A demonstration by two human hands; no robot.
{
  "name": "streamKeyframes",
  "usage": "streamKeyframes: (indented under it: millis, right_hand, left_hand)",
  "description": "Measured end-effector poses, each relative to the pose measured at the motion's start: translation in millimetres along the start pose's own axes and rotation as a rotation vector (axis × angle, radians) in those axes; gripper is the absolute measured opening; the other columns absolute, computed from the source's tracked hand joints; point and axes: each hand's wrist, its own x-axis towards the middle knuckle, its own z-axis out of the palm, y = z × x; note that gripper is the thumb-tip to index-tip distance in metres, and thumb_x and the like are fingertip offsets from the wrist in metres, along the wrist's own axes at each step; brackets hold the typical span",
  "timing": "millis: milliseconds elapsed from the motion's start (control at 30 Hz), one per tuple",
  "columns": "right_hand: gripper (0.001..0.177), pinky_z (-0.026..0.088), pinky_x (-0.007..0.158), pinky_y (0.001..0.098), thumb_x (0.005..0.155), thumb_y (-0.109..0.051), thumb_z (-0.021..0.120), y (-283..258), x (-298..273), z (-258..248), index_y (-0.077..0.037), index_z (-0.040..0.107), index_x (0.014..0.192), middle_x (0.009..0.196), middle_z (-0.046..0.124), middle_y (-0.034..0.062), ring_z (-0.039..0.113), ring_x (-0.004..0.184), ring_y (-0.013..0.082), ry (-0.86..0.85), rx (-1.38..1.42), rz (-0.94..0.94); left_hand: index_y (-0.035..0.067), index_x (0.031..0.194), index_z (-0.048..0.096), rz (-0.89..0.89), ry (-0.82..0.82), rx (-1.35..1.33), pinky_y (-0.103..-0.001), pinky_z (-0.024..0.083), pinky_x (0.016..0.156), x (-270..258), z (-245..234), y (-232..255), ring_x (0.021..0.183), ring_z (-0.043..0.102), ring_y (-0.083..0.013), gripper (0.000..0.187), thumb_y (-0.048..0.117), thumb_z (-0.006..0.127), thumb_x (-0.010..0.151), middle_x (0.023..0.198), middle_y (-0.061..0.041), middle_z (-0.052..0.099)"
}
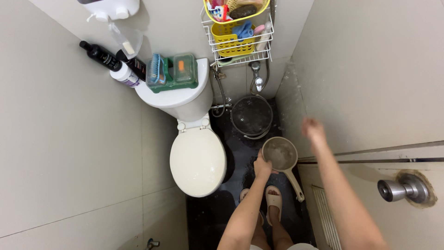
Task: The person scrubs the shower wall and fixtures with a blue brush, then rinses the wall using a small jug of water. They repeat scrubbing and rinsing across different sections of the wall and around the showerhead.
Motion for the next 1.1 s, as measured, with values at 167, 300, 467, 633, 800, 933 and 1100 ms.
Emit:
streamKeyframes:
  millis: [167,300,467,633,800,933,1100]
  right_hand:
    - [0.052,0.057,0.073,0.0445,0.099,-0.041,0.066,82.7,-41.1,16.1,0.006,0.063,0.122,0.107,0.07,0.0235,0.07,0.094,0.0339,-0.096,-0.488,0.13]
    - [0.061,0.058,0.051,0.0436,0.098,-0.045,0.067,109.5,-68.6,22.3,0.016,0.071,0.098,0.078,0.07,0.0242,0.07,0.066,0.0345,-0.276,-0.332,0.409]
    - [0.056,0.048,0.049,0.0372,0.093,-0.05,0.066,125.8,-100.0,20.0,0.005,0.075,0.093,0.069,0.067,0.0148,0.062,0.056,0.0256,-0.211,-0.375,0.213]
    - [0.06,0.053,0.066,0.04,0.09,-0.055,0.065,141.0,-126.7,3.4,0.003,0.075,0.097,0.073,0.073,0.0155,0.07,0.068,0.0292,-0.13,-0.561,0.065]
    - [0.062,0.051,0.077,0.0447,0.085,-0.042,0.075,151.6,-149.2,-22.1,0.011,0.065,0.115,0.1,0.068,0.0261,0.066,0.091,0.0366,-0.114,-0.634,-0.079]
    - [0.042,0.057,0.081,0.0483,0.082,-0.023,0.064,153.3,-151.7,-15.3,0.012,0.074,0.103,0.095,0.078,0.0268,0.076,0.088,0.0361,-0.244,-0.697,0.273]
    - [0.036,0.054,0.079,0.058,0.087,-0.022,0.061,139.3,-124.1,37.9,0.006,0.07,0.108,0.092,0.072,0.0282,0.071,0.085,0.045,-0.319,-0.655,0.366]
  left_hand:
    - [0.011,0.159,0.033,0.003,0.021,-0.034,-0.036,0.062,0.06,2.1,-0.3,-3.2,0.08,0.076,-0.0401,0.076,-0.012,0.046,0.088,0.127,-0.029,0.068]
    - [0.011,0.157,0.034,0.007,0.051,-0.13,-0.039,0.063,0.06,1.5,-1.5,-6.2,0.082,0.076,-0.0406,0.073,-0.012,0.049,0.089,0.128,-0.028,0.065]
    - [0.018,0.154,0.036,-0.111,0.025,-0.272,-0.041,0.063,0.061,1.8,-2.5,-12.0,0.083,0.075,-0.0411,0.07,-0.008,0.052,0.091,0.129,-0.022,0.063]
    - [0.006,0.144,0.05,-0.177,-0.123,0.169,-0.038,0.064,0.067,4.8,-11.1,-38.3,0.086,0.078,-0.0351,0.047,0.011,0.055,0.097,0.118,-0.029,0.075]
    - [0.006,0.136,0.063,0.039,0.092,0.468,-0.044,0.049,0.104,12.8,-35.2,-72.1,0.122,0.061,-0.0404,0.047,0.024,0.063,0.093,0.13,-0.026,0.065]
    - [0.009,0.133,0.066,-0.059,0.131,0.424,-0.043,0.048,0.108,11.6,-61.4,-89.1,0.126,0.061,-0.0386,0.044,0.02,0.056,0.092,0.131,-0.023,0.066]
    - [0.011,0.132,0.067,-0.114,0.15,0.394,-0.042,0.049,0.106,3.9,-82.7,-98.3,0.124,0.063,-0.037,0.041,0.018,0.054,0.094,0.131,-0.02,0.067]
